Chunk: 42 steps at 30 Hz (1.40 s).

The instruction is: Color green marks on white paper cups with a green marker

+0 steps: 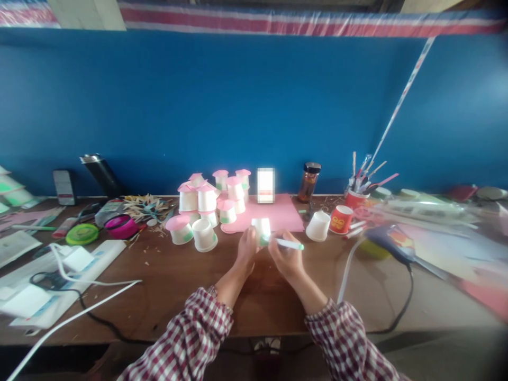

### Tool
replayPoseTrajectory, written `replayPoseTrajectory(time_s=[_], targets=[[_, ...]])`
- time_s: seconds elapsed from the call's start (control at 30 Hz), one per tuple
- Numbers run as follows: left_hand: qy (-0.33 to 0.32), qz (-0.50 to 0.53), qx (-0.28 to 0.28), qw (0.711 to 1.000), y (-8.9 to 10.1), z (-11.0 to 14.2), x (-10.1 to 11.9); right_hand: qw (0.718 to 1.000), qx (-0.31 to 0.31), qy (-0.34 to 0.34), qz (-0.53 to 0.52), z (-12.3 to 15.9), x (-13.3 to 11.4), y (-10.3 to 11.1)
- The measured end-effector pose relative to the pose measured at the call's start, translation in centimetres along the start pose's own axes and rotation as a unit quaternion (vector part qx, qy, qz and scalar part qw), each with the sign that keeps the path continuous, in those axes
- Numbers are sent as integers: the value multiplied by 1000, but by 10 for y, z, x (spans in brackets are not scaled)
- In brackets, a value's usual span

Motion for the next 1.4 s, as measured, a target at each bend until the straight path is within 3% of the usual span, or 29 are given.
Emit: replayPoseTrajectory(time_s=[0.2, 0.4, 0.63, 1.0, 1.4], targets=[[3, -10, 12, 1000, 1, 2, 3, 1000, -7, -8, -12, 0, 2, -1], [30, 79, 8, 996, -6, 0, 1, 999, -22, -18, -35, -1, 3, -3], [91, 140, 89, 982, 2, -3, -8, 992, 16, -36, -116, -5, 15, 4], [92, 140, 58, 984, 1, -2, -12, 996, 15, -28, -85, -4, 12, 4], [114, 137, 82, 981, 3, -1, -14, 998, -12, -30, -58, -5, 8, 0]])
Point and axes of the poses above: each hand's wrist, its own z-axis away from the middle knuckle, its own y-axis out of the back of the hand, x = y × z, the point moved 9 cm from there along -z, towards the middle knuckle, and after that the axes turned 11 degrees about -y, right-handed, at the moved point
